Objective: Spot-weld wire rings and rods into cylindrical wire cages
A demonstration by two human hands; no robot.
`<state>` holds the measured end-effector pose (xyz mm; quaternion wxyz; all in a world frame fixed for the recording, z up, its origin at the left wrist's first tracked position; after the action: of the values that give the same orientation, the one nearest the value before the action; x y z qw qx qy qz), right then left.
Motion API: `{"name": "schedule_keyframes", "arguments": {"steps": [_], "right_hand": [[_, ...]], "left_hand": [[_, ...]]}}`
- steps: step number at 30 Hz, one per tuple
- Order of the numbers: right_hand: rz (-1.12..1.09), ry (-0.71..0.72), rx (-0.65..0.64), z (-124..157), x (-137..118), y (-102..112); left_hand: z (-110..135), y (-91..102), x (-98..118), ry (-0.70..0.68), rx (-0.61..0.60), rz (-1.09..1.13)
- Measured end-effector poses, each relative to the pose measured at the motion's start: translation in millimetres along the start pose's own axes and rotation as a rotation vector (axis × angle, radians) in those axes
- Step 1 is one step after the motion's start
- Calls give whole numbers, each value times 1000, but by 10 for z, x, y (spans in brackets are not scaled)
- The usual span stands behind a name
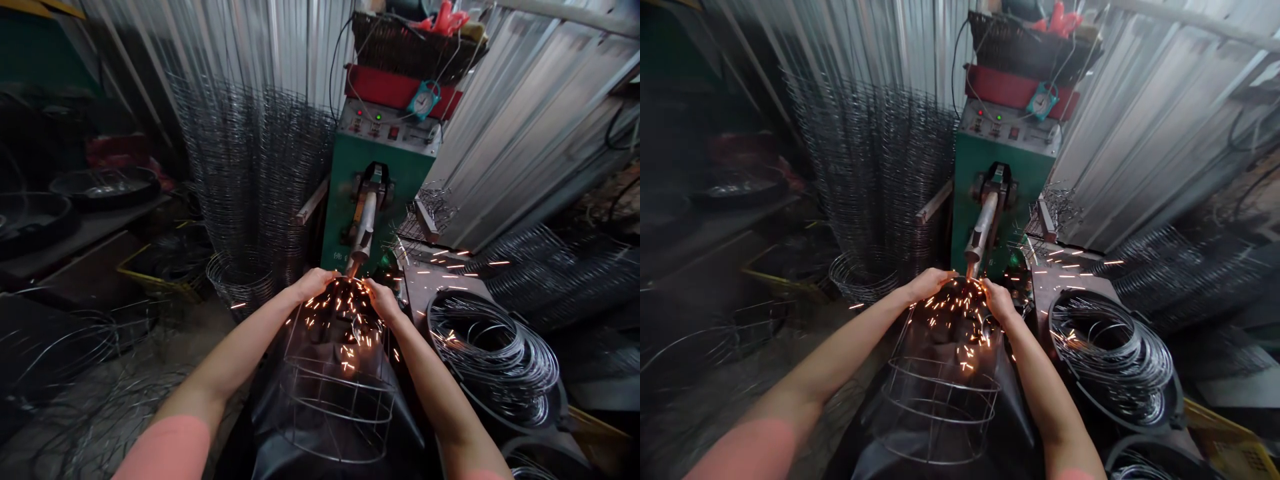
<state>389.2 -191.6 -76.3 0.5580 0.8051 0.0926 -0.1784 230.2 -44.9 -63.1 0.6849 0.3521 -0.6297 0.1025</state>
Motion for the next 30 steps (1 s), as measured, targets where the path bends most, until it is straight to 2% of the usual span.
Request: {"name": "schedule_keyframes", "arguments": {"steps": [5, 10, 13, 18, 22, 24, 27, 30], "right_hand": [[-44, -17, -3, 8, 2, 24], [-194, -34, -26, -51, 13, 72], [-225, -58, -62, -108, 25, 107], [-275, -86, -22, -67, -16, 125], [-325, -58, 19, 38, -223, 176], [-353, -56, 73, 86, -364, 290], [-399, -86, 213, 231, -510, 581], [-362, -154, 345, 626, -438, 871]], "left_hand": [[-3, 23, 72, 42, -28, -46], [28, 53, 126, 270, -197, -178], [19, 73, 188, 333, -254, -223], [71, 91, 202, 406, -268, -133], [263, 169, 250, 504, -328, 73], [397, 262, 394, 548, -339, 194], [631, 445, 774, 541, -333, 310], [864, 631, 1185, 495, -289, 335]]}}
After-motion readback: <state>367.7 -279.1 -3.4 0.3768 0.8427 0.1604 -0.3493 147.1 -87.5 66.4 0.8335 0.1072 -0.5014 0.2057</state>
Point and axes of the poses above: each hand's wrist, its own z-axis away from the middle knuckle, its own y-axis out of the back of the hand, x = y × z, the point moved 3 cm from there along -z, towards the middle knuckle, and after that the axes turned 9 degrees about y, right-handed, at the moved point
